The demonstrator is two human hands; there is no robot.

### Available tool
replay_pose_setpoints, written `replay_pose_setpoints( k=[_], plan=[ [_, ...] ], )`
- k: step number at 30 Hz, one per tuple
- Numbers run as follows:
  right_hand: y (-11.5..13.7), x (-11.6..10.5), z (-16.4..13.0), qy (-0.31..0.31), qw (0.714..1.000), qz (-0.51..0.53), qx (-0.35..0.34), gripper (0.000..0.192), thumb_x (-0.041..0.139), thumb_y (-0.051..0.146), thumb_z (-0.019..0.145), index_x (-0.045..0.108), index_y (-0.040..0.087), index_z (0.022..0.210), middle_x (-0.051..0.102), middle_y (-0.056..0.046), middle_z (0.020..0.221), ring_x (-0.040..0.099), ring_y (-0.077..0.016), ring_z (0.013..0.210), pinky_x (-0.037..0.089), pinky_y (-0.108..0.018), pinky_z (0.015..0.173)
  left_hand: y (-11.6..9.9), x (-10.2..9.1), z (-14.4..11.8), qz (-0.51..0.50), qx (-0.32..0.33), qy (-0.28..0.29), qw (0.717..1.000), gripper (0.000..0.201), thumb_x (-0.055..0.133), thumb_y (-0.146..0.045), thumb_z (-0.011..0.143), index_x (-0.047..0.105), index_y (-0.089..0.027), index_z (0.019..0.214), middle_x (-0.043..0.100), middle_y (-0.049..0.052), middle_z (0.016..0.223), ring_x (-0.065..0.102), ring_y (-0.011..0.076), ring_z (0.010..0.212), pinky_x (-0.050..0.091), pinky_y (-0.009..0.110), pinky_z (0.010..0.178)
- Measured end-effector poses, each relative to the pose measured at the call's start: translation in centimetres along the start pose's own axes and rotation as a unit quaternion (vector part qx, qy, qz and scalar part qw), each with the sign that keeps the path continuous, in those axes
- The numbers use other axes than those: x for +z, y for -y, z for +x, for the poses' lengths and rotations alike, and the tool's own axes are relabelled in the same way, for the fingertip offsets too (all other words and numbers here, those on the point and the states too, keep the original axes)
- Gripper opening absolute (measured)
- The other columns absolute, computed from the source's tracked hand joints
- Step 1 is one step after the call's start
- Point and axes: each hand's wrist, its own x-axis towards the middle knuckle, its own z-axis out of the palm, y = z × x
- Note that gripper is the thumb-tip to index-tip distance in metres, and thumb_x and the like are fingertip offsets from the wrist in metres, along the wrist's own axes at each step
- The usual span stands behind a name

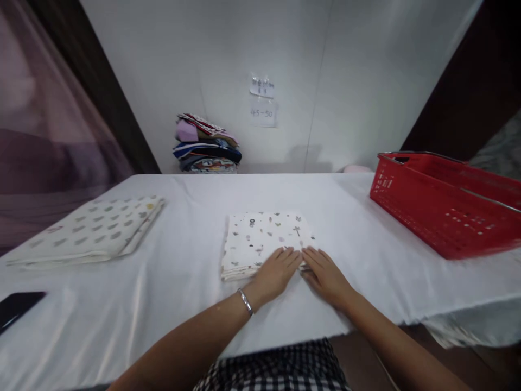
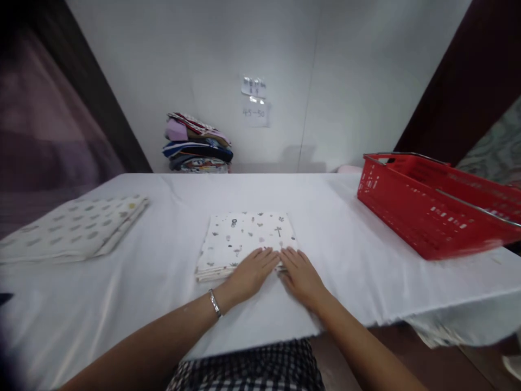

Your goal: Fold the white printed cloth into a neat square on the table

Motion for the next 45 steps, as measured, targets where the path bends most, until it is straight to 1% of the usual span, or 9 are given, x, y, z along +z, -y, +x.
replay_pose_setpoints(
  k=[7, 13, 16, 19, 22, 26, 29, 32, 45],
  plan=[
    [-1.2, 1.2, -1.2, 0.013, 1.0, -0.01, 0.001, 0.056, 0.042, 0.026, 0.088, 0.025, 0.03, 0.142, 0.038, -0.004, 0.141, 0.034, -0.0235, 0.13, 0.034, -0.049, 0.105, 1.9, -1.8, -5.4, -0.003, -0.07, -0.019, 0.997, 0.043, 0.033, -0.011, 0.09, 0.042, -0.024, 0.13, 0.046, 0.001, 0.136, 0.036, 0.0163, 0.129, 0.032, 0.039, 0.106],
    [-1.7, 1.6, -1.9, 0.018, 1.0, 0.021, 0.012, 0.061, 0.047, 0.032, 0.086, 0.023, 0.036, 0.141, 0.038, 0.001, 0.141, 0.034, -0.0256, 0.13, 0.034, -0.051, 0.105, 3.9, -4.2, -9.8, -0.036, -0.211, -0.131, 0.968, 0.024, 0.041, -0.027, 0.091, 0.063, -0.021, 0.094, 0.069, 0.003, 0.099, 0.061, 0.0164, 0.098, 0.047, 0.036, 0.09],
    [-2.9, 0.9, -0.9, -0.014, 0.994, 0.076, 0.075, 0.052, 0.045, 0.037, 0.086, 0.034, 0.035, 0.137, 0.04, 0.001, 0.14, 0.037, -0.025, 0.129, 0.041, -0.046, 0.101, 5.5, -4.8, -10.3, -0.043, -0.287, -0.178, 0.94, 0.023, 0.043, -0.03, 0.09, 0.064, -0.021, 0.084, 0.068, 0.004, 0.094, 0.061, 0.016, 0.094, 0.049, 0.034, 0.086],
    [-4.2, 0.0, 2.6, -0.047, 0.973, 0.104, 0.201, 0.049, 0.042, 0.047, 0.085, 0.046, 0.029, 0.131, 0.045, -0.003, 0.137, 0.043, -0.0266, 0.124, 0.053, -0.04, 0.084, 8.0, -4.7, -9.0, -0.043, -0.385, -0.204, 0.899, 0.025, 0.045, -0.036, 0.088, 0.062, -0.021, 0.098, 0.063, 0.006, 0.112, 0.056, 0.0177, 0.106, 0.047, 0.035, 0.09],
    [-4.5, 0.0, 7.5, -0.061, 0.963, 0.092, 0.247, 0.055, 0.038, 0.053, 0.085, 0.047, 0.023, 0.13, 0.045, -0.007, 0.137, 0.042, -0.0272, 0.125, 0.053, -0.039, 0.083, 10.1, -4.5, -6.4, -0.041, -0.454, -0.153, 0.877, 0.041, 0.046, -0.041, 0.086, 0.053, -0.016, 0.117, 0.051, 0.013, 0.129, 0.048, 0.0227, 0.119, 0.044, 0.037, 0.095],
    [-4.0, 2.4, 11.6, -0.034, 0.989, 0.026, 0.139, 0.059, 0.033, 0.05, 0.087, 0.04, 0.015, 0.134, 0.033, -0.009, 0.144, 0.025, -0.0258, 0.134, 0.037, -0.042, 0.102, 10.8, -3.8, -3.5, -0.039, -0.441, -0.055, 0.895, 0.056, 0.044, -0.041, 0.086, 0.038, -0.011, 0.132, 0.028, 0.016, 0.145, 0.028, 0.0278, 0.133, 0.032, 0.042, 0.103],
    [-4.5, 5.0, 11.6, 0.047, 0.993, -0.045, 0.102, 0.058, 0.031, 0.047, 0.087, 0.045, 0.012, 0.131, 0.037, -0.011, 0.142, 0.028, -0.0281, 0.133, 0.03, -0.046, 0.105, 10.5, -3.0, -3.2, -0.062, -0.458, 0.015, 0.887, 0.055, 0.036, -0.039, 0.087, 0.033, -0.011, 0.135, 0.021, 0.014, 0.148, 0.028, 0.0262, 0.133, 0.029, 0.04, 0.104],
    [-5.2, 6.7, 10.6, 0.087, 0.988, -0.086, 0.094, 0.058, 0.028, 0.049, 0.088, 0.046, 0.013, 0.131, 0.035, -0.009, 0.143, 0.027, -0.0274, 0.133, 0.027, -0.046, 0.106, 10.3, -2.6, -3.6, -0.073, -0.456, 0.031, 0.887, 0.053, 0.029, -0.037, 0.089, 0.032, -0.014, 0.136, 0.016, 0.01, 0.15, 0.031, 0.0237, 0.131, 0.029, 0.038, 0.103],
    [-5.5, 6.8, 10.0, 0.09, 0.986, -0.109, 0.088, 0.061, 0.023, 0.051, 0.088, 0.045, 0.013, 0.131, 0.032, -0.008, 0.145, 0.025, -0.0262, 0.134, 0.026, -0.046, 0.107, 10.2, -2.9, -3.5, -0.094, -0.463, 0.038, 0.881, 0.054, 0.027, -0.038, 0.089, 0.03, -0.016, 0.137, 0.014, 0.007, 0.151, 0.027, 0.0239, 0.131, 0.023, 0.037, 0.105]
  ],
)
